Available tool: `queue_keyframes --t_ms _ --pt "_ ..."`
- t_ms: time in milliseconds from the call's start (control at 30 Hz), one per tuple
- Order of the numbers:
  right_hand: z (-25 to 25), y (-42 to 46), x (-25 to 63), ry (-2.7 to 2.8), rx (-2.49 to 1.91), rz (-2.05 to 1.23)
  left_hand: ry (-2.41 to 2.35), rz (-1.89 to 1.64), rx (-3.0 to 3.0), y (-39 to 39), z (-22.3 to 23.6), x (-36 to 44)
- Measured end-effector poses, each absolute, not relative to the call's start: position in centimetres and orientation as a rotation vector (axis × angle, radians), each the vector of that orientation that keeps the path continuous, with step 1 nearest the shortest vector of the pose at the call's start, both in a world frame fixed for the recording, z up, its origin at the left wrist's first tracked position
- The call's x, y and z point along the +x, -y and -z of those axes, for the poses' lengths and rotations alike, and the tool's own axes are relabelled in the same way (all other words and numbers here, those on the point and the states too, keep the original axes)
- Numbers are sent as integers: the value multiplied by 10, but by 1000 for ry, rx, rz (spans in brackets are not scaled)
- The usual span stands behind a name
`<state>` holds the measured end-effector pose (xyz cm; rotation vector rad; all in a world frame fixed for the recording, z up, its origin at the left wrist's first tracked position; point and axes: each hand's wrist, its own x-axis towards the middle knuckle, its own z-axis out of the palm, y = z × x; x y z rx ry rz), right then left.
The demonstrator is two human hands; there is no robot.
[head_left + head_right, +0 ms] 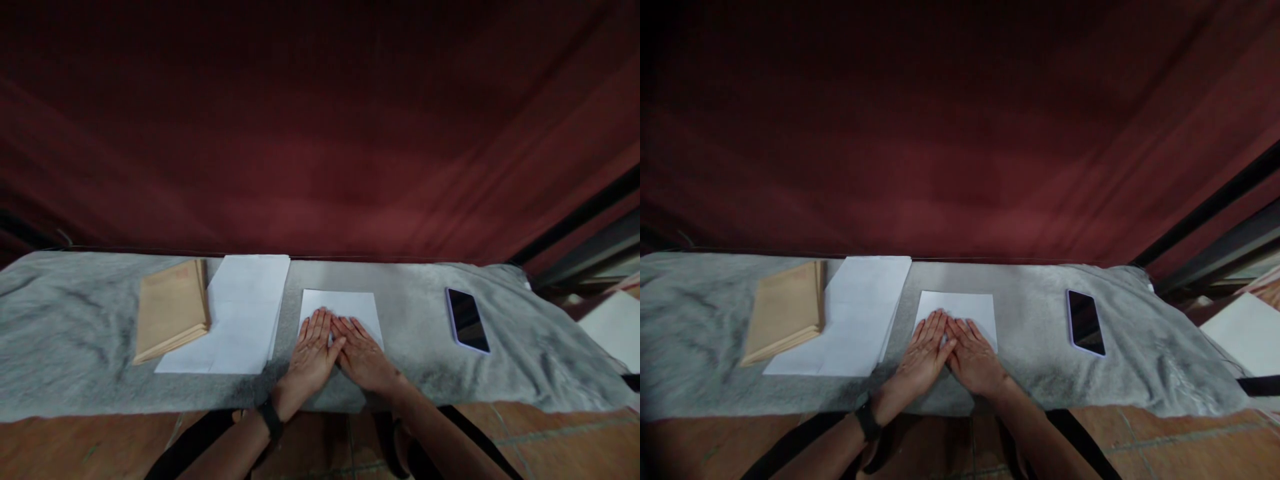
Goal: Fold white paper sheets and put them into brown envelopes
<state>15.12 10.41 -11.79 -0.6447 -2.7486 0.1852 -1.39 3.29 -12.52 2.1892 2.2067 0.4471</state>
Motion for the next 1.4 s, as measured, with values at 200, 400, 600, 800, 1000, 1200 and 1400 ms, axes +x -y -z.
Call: queue_keyframes --t_ms 200,400,600,800,1000,1200,1400 --pt "115 -84 156 2783 -524 -231 -2303 -357 2121 -47 119 -25" --pt "111 -69 162 2831 -479 -299 -2402 -250 2051 -60 115 -33" --pt "94 -65 166 2926 -431 -498 -2496 -242 1989 -68 112 -44" --pt "77 -74 169 2752 -372 -789 -2560 -351 1974 -68 104 -43" --pt "89 -106 174 2383 -989 -623 -2111 -490 2288 -43 106 3" --pt "119 -97 173 2596 -1030 -286 -1982 -463 2431 -25 115 23" --pt "128 -90 180 2594 -1090 -112 -2033 -409 2445 -22 115 16"
